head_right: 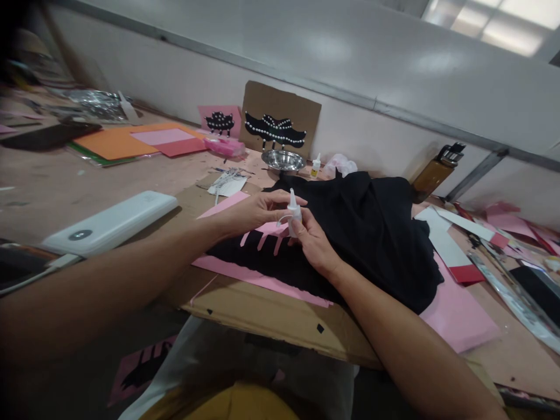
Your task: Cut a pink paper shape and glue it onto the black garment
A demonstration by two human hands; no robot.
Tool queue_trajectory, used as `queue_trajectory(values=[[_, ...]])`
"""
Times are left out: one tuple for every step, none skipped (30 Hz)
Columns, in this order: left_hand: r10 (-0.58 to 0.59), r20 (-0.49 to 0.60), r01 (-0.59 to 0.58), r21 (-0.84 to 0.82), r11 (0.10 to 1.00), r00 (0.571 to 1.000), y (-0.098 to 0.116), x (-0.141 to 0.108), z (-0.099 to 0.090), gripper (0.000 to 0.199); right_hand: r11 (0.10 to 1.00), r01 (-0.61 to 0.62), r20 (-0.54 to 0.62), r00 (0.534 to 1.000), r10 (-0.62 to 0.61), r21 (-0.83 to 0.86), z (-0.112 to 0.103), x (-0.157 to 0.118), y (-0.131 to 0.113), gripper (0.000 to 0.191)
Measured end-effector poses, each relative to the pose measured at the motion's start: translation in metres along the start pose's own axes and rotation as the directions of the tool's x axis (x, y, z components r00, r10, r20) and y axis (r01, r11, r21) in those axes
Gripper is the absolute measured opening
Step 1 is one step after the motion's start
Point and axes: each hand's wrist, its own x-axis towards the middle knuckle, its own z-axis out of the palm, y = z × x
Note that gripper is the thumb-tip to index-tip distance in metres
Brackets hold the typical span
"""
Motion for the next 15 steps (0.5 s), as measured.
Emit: queue_trajectory(values=[[0.003,-0.004,-0.003,-0.007,1.0,1.0,-0.001,0.0,0.002,0.034,1.0,0.009,-0.008,1.0,-0.009,-0.014,0.0,0.001,-0.001,0.043],[0.007,-0.01,-0.007,-0.022,1.0,1.0,-0.001,0.0,0.004,0.034,0.999,0.015,-0.018,1.0,-0.016,-0.041,-0.001,0.002,-0.001,0.044],[0.015,-0.025,-0.016,-0.043,0.999,1.0,-0.001,0.001,0.006,0.033,0.997,0.019,-0.034,0.999,-0.022,-0.078,-0.001,0.002,-0.001,0.044],[0.03,-0.048,-0.033,-0.06,0.998,0.998,-0.001,0.002,0.007,0.033,0.992,0.02,-0.059,0.998,-0.027,-0.121,-0.003,0.003,-0.002,0.044],[0.05,-0.079,-0.056,-0.068,0.996,0.996,0.0,0.002,0.008,0.031,0.986,0.02,-0.094,0.995,-0.036,-0.163,-0.004,0.004,-0.002,0.043],[0.071,-0.116,-0.079,-0.065,0.995,0.991,0.0,0.003,0.009,0.03,0.979,0.021,-0.138,0.989,-0.05,-0.202,-0.006,0.005,-0.003,0.043],[0.092,-0.151,-0.1,-0.051,0.994,0.984,0.001,0.004,0.008,0.027,0.972,0.021,-0.19,0.979,-0.068,-0.236,-0.007,0.005,-0.004,0.042],[0.11,-0.18,-0.117,-0.026,0.993,0.978,0.002,0.005,0.007,0.025,0.965,0.023,-0.245,0.965,-0.09,-0.261,-0.009,0.006,-0.006,0.041],[0.128,-0.201,-0.128,0.011,0.992,0.971,0.002,0.005,0.006,0.022,0.96,0.029,-0.298,0.948,-0.114,-0.277,-0.011,0.006,-0.008,0.041],[0.144,-0.218,-0.133,0.061,0.989,0.965,0.003,0.006,0.005,0.02,0.956,0.038,-0.345,0.928,-0.141,-0.29,-0.012,0.006,-0.011,0.04],[0.157,-0.229,-0.133,0.116,0.984,0.961,0.002,0.006,0.004,0.018,0.953,0.052,-0.379,0.91,-0.169,-0.299,-0.012,0.005,-0.014,0.039],[0.167,-0.233,-0.128,0.172,0.977,0.958,0.002,0.006,0.004,0.017,0.949,0.071,-0.399,0.896,-0.196,-0.306,-0.012,0.005,-0.019,0.038],[0.173,-0.234,-0.119,0.23,0.966,0.957,0.001,0.005,0.004,0.017,0.945,0.093,-0.404,0.887,-0.222,-0.314,-0.012,0.004,-0.023,0.036],[0.181,-0.234,-0.11,0.288,0.951,0.955,0.0,0.005,0.004,0.017,0.938,0.118,-0.398,0.883,-0.249,-0.325,-0.011,0.002,-0.028,0.034],[0.195,-0.231,-0.106,0.345,0.932,0.953,-0.002,0.005,0.005,0.017,0.93,0.14,-0.387,0.88,-0.275,-0.341,-0.01,0.001,-0.032,0.033]])
